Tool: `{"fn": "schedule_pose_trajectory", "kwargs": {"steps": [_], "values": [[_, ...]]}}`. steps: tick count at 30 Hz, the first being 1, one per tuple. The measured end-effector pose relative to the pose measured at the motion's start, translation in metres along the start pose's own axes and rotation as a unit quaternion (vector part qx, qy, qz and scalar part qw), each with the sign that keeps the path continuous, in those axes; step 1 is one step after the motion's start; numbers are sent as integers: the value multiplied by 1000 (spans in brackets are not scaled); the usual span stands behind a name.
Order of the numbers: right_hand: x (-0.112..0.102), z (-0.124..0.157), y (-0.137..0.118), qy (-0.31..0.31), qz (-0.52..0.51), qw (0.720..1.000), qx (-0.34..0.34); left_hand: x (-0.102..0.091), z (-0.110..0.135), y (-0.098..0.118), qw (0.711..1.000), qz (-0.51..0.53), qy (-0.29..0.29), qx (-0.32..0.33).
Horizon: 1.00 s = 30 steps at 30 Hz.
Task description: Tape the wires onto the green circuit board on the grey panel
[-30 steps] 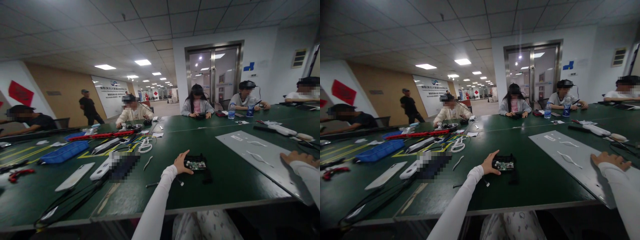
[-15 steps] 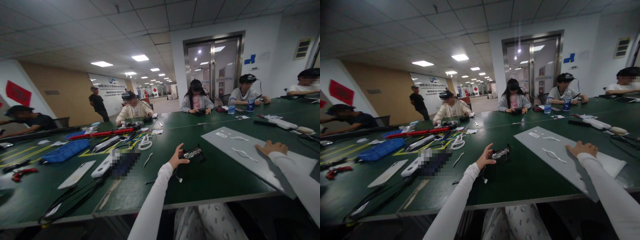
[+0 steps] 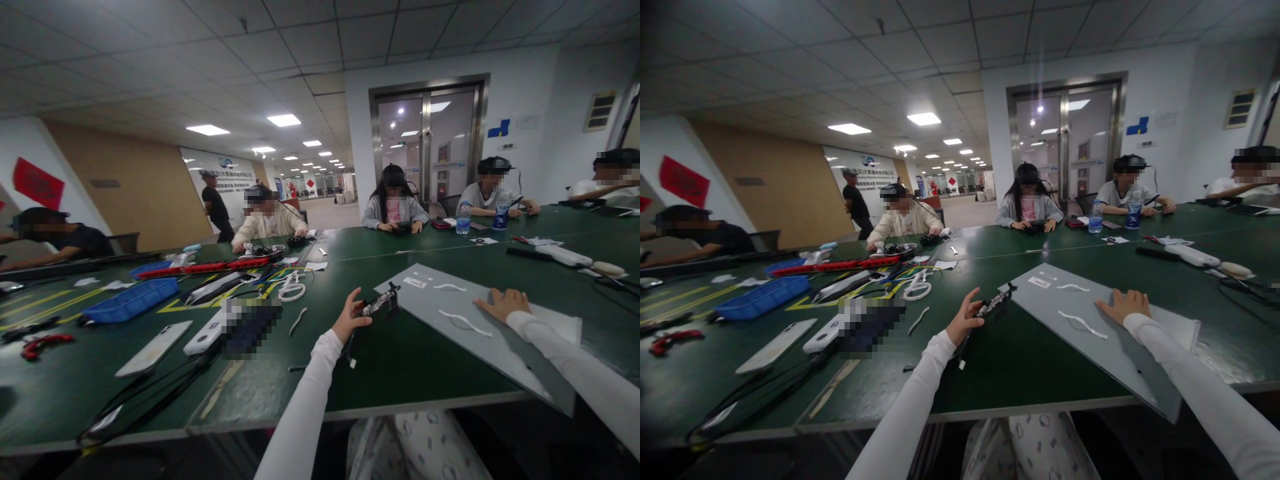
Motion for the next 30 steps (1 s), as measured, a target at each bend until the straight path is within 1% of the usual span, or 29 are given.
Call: {"fn": "schedule_pose_trajectory", "kwargs": {"steps": [4,12,18,23,27,30], "values": [[-4,4,-19,5,3,1000,-17,1,1,0,999,40,-10,9],[-10,15,-76,6,-6,997,-83,2,4,7,996,79,-29,37],[-21,29,-109,8,-28,992,-126,3,9,12,995,74,-38,47],[-30,48,-132,10,-39,985,-170,3,14,15,995,63,-45,62],[-36,67,-152,14,-57,972,-228,2,17,13,996,57,-28,70],[-47,82,-166,23,-76,954,-289,0,18,9,995,57,-18,74]]}}
Point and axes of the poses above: each hand's wrist, its own z-axis away from the middle knuckle, its own x-axis out of the palm, y = z × x, the point moved 2 cm from there along -z, towards the middle knuckle, and after that the axes turned 13 degrees about -x, right-handed, at the moved point
